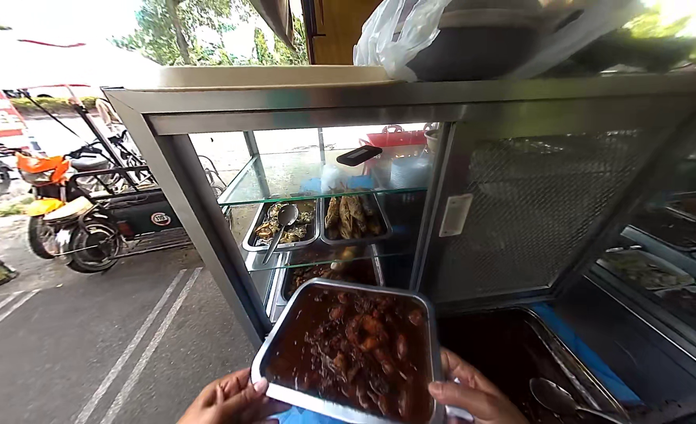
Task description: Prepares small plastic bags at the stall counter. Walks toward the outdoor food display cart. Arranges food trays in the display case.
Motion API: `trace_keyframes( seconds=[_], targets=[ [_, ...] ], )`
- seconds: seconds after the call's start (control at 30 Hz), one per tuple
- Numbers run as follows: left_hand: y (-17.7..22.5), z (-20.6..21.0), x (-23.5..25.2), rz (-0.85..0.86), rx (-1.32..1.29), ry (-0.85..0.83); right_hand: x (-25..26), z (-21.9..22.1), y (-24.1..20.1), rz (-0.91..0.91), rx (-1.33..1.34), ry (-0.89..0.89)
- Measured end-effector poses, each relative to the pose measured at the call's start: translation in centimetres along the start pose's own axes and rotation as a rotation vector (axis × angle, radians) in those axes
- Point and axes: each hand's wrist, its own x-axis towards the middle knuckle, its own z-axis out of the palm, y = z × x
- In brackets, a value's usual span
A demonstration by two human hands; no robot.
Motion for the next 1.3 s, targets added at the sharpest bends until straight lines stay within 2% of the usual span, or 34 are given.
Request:
trace_keyframes(
  seconds=[0.23, 0.43, 0.77, 1.1, 1.3],
  targets=[
    [8.3, 0.9, 5.4, 0.051, 0.002, 0.064, 5.0, 3.1, -4.4, -0.098, 0.104, 0.105],
    [13.2, 1.0, 12.2, 0.153, -0.057, 0.183, 10.5, 5.4, -6.3, -0.164, 0.211, 0.243],
    [16.7, 2.0, 24.0, 0.298, -0.08, 0.277, 18.5, 6.4, -7.7, -0.331, 0.282, 0.419],
    [18.7, 5.0, 33.5, 0.434, 0.01, 0.215, 22.8, 6.1, -9.6, -0.463, 0.303, 0.608],
    [20.1, 7.9, 37.7, 0.316, -0.152, 0.171, 24.5, 5.4, -9.9, -0.527, 0.252, 0.735]
  ],
)
